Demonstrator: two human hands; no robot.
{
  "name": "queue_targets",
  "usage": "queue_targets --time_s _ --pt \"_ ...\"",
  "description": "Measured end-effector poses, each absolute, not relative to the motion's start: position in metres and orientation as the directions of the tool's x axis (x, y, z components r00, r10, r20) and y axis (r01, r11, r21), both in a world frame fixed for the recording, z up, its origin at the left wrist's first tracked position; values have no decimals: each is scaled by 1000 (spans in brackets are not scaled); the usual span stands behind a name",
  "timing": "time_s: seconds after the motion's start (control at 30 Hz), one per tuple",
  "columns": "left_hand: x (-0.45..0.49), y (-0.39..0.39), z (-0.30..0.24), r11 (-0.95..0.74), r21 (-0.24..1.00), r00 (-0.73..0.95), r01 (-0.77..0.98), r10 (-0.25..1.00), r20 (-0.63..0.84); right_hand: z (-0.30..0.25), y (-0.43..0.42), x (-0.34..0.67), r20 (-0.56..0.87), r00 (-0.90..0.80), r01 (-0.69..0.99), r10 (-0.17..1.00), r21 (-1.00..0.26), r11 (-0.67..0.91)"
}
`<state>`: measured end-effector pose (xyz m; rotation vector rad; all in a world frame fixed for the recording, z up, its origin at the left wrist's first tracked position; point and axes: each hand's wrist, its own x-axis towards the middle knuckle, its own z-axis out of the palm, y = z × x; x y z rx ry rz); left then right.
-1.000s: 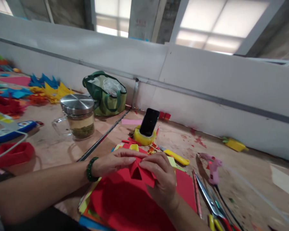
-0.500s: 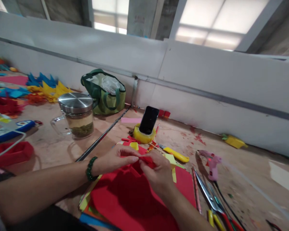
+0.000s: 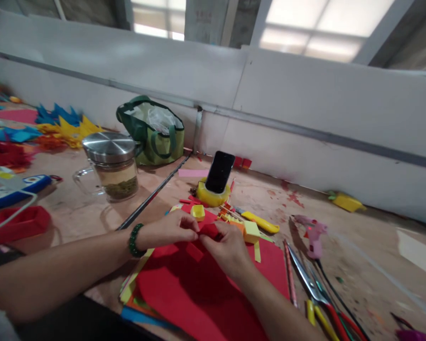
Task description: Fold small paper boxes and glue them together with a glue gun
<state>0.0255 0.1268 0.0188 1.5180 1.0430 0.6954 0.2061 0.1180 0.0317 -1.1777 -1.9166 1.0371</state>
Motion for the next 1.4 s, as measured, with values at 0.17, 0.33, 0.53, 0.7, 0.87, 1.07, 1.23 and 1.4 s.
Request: queue_targets --time_s 0.17,0.33,0.53,0.7,0.87,1.07,1.23,1.4 --pt "27 127 14 -3 965 379 263 920 -100 27 120 206 130 -378 443 917 -844 302" --pt "25 124 14 -51 945 397 322 914 -86 26 118 205 112 -361 551 926 -775 309" --pt "21 120 26 -69 895 433 441 890 -144 30 116 203 51 -415 598 908 -737 315" --pt "21 120 29 -66 878 429 474 888 -165 35 118 202 -78 -462 522 883 -829 201" --pt "20 125 29 -49 915 530 401 827 -188 36 118 202 -36 -394 515 919 -836 188" --pt "23 124 27 49 932 538 358 805 -249 34 119 202 15 -363 447 932 -874 189" --pt "24 123 24 53 939 504 341 832 -230 35 119 202 65 -369 517 927 -815 263" --pt "21 126 23 4 943 534 334 823 -193 34 118 202 68 -407 544 911 -783 301"
